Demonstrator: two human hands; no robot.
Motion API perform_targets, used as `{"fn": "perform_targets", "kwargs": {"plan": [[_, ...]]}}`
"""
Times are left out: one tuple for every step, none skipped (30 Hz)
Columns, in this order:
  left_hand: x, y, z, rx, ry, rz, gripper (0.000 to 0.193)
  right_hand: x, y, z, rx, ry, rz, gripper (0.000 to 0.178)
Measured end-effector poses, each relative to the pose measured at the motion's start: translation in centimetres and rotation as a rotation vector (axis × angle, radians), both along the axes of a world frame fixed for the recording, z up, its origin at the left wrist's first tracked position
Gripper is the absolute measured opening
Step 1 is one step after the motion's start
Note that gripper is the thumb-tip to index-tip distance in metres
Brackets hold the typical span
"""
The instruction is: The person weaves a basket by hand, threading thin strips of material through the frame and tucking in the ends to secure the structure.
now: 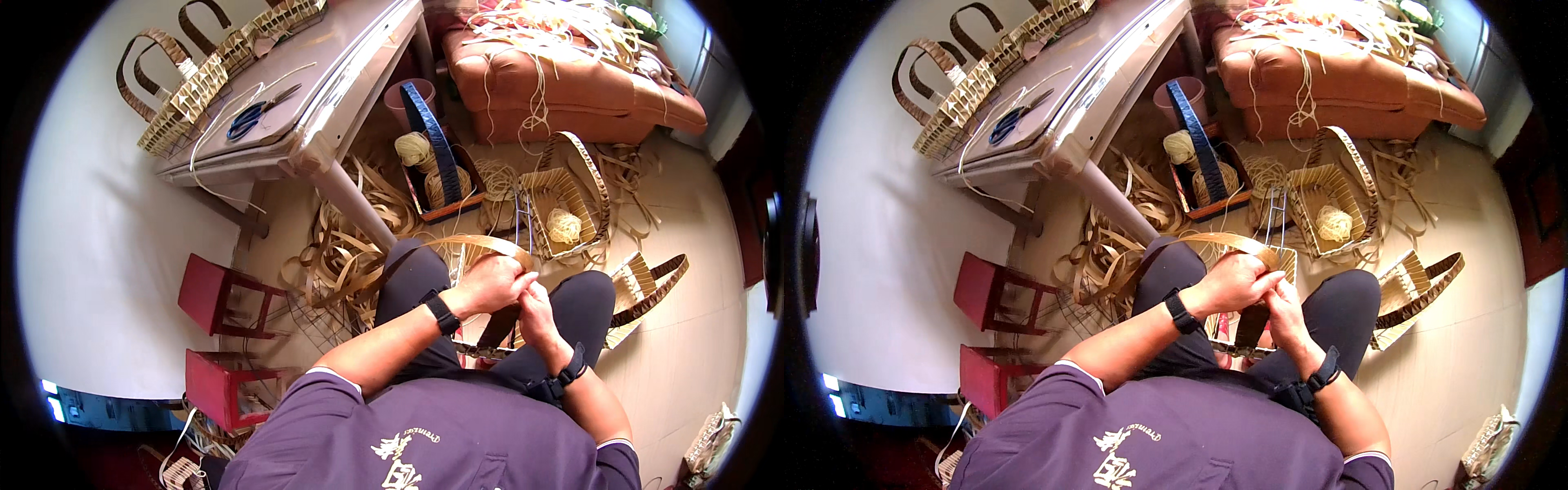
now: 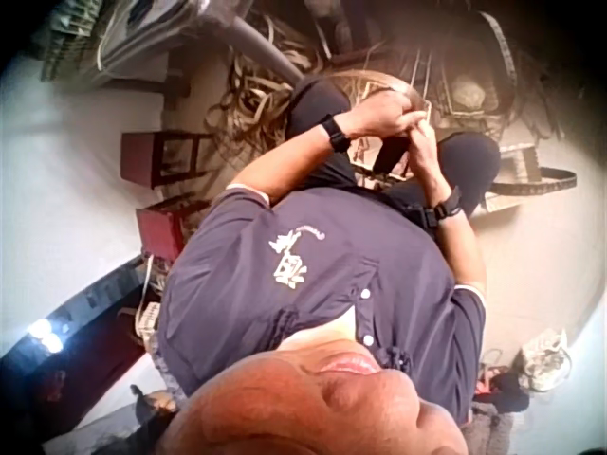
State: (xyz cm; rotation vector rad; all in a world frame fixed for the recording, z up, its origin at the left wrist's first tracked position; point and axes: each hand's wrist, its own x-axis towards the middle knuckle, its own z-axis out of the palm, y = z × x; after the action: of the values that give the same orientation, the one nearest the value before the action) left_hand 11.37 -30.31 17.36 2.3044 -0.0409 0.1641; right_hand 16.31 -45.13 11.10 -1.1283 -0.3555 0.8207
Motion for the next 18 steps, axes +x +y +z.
{"fn": "perform_targets", "kwargs": {"plan": [[0.2, 0.3, -0.2, -0.137, -0.022, -0.055, 0.031, 0.2, 0.0, -0.5, -0.007, 0.054, -0.018, 0.026], [0.0, 0.4, -0.1, -0.137, -0.02, -0.06, 0.031, 0.2, 0.0, -0.3, -0.006, 0.056, -0.023, 0.026], [-0.3, 0.3, 0.1, -0.369, 0.009, 0.032, 0.026, 0.2, 0.0, -0.2, 0.003, 0.047, -0.063, 0.028], [-0.7, 0.3, 0.1, -0.6, 0.038, 0.127, 0.022, 0.1, 0.0, -0.1, 0.012, 0.039, -0.102, 0.03], [-1.5, 0.6, -0.2, -0.292, 0.064, 0.262, 0.019, -0.7, 0.5, 1.0, 0.054, 0.153, -0.13, 0.033], [-1.7, 0.7, -1.6, -0.336, 0.124, 0.383, 0.025, -0.7, 0.5, 0.9, 0.059, 0.155, -0.129, 0.033], [-2.1, 0.3, -3.0, -0.51, 0.173, 0.34, 0.025, -0.7, 0.5, 0.7, 0.065, 0.172, -0.133, 0.034], [-2.2, -0.2, -3.3, -0.686, 0.224, 0.296, 0.025, -0.8, 0.6, 0.4, 0.069, 0.189, -0.136, 0.036], [-1.7, -0.9, -3.3, -0.679, 0.091, 0.313, 0.027, -1.0, 0.6, -0.2, 0.052, 0.155, -0.184, 0.037], [-1.6, -0.8, -3.8, -0.415, -0.014, 0.24, 0.03, -0.8, 0.5, -0.6, 0.054, 0.157, -0.182, 0.037], [-1.5, -0.9, -3.5, -0.444, 0.058, 0.263, 0.032, -0.5, 0.5, -0.4, 0.029, 0.116, -0.167, 0.037], [-1.4, -1.0, -3.1, -0.472, 0.129, 0.286, 0.033, -0.3, 0.6, -0.2, 0.004, 0.075, -0.152, 0.037], [-1.3, -0.9, -3.4, -0.47, 0.128, 0.287, 0.033, 0.1, 0.5, 0.0, -0.048, 0.142, -0.162, 0.028], [-1.4, -0.6, -3.9, -0.486, 0.188, 0.267, 0.031, 0.3, 0.5, 0.6, -0.101, 0.207, -0.165, 0.02], [-1.2, -0.6, -4.1, -0.502, 0.247, 0.235, 0.03, 1.9, -1.0, -0.9, -0.151, -0.1, -0.15, 0.015], [-0.7, -0.7, -3.9, -0.501, 0.244, 0.225, 0.03, 3.5, -2.7, -2.5, -0.203, -0.407, -0.139, 0.013], [-0.8, -0.1, -3.9, -0.709, 0.353, 0.248, 0.026, 3.8, -1.6, 0.0, -0.192, -0.308, -0.215, 0.016], [-0.5, -0.2, -3.7, -0.919, 0.459, 0.246, 0.023, 4.8, -1.6, 0.9, -0.162, -0.173, -0.232, 0.034]]}}
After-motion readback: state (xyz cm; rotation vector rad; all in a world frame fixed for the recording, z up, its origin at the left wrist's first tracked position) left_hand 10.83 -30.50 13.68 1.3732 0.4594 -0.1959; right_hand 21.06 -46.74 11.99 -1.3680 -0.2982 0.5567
